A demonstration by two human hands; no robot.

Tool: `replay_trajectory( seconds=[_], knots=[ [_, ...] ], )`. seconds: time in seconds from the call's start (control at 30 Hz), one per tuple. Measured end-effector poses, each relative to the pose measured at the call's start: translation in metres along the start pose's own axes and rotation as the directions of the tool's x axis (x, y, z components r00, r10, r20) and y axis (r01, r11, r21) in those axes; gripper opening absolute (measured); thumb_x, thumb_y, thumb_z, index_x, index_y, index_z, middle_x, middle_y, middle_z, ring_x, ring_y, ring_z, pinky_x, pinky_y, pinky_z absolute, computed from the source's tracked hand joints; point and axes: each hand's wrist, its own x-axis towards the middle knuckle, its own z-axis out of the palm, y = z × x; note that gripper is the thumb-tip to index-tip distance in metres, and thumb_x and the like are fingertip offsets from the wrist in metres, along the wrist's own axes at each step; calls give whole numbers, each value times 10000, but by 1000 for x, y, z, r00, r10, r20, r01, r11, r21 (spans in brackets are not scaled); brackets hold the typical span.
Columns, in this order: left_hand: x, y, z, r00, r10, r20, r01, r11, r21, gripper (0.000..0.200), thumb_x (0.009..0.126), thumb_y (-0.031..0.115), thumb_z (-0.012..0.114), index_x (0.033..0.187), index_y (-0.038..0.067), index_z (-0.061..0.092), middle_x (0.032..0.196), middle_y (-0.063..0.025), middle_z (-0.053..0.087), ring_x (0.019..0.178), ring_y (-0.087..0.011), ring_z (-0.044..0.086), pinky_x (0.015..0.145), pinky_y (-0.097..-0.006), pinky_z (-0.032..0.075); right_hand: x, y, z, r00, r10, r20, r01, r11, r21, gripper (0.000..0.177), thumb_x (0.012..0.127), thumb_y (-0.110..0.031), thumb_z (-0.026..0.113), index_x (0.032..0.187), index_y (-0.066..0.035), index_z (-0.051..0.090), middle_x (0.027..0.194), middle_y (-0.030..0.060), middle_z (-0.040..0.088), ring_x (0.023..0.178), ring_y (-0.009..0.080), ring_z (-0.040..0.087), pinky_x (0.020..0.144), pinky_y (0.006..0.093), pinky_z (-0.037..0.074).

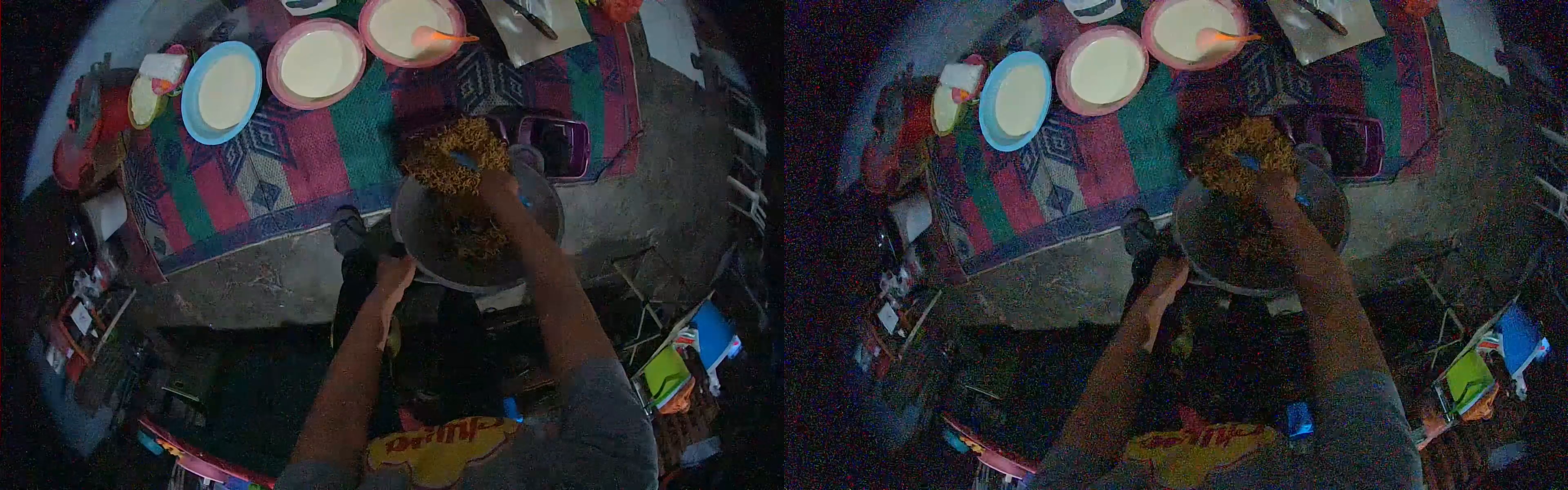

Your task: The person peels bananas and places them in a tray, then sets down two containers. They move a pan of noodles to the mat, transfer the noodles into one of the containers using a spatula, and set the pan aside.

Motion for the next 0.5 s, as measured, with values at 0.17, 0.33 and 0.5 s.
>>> replay_trajectory(
  seconds=[0.17,0.33,0.5],
  knots=[
    [4,-2,-1,994,-96,58,93,994,56,287,857,302,421,786,40,515,652,-71,460,558,-174,442,517,-390,394,16,72,28,904,-255,-342,228,966,-118,175,815,-180,445,784,-32,534,683,89,548,609,218,541,533,360,448],
    [-7,14,2,954,-299,17,293,944,149,349,852,341,427,935,11,504,741,-107,514,614,-188,493,523,-389,411,-54,50,-84,907,-133,-399,21,962,-272,250,816,-224,418,920,-18,514,776,129,582,708,281,582,628,401,475],
    [-11,19,-3,943,-330,50,320,936,148,397,843,372,428,935,-3,523,756,-124,525,604,-203,509,493,-409,392,3,69,-40,657,-308,-688,119,944,-309,295,793,-262,460,994,-52,509,824,135,584,746,298,581,654,399,472]
  ],
)
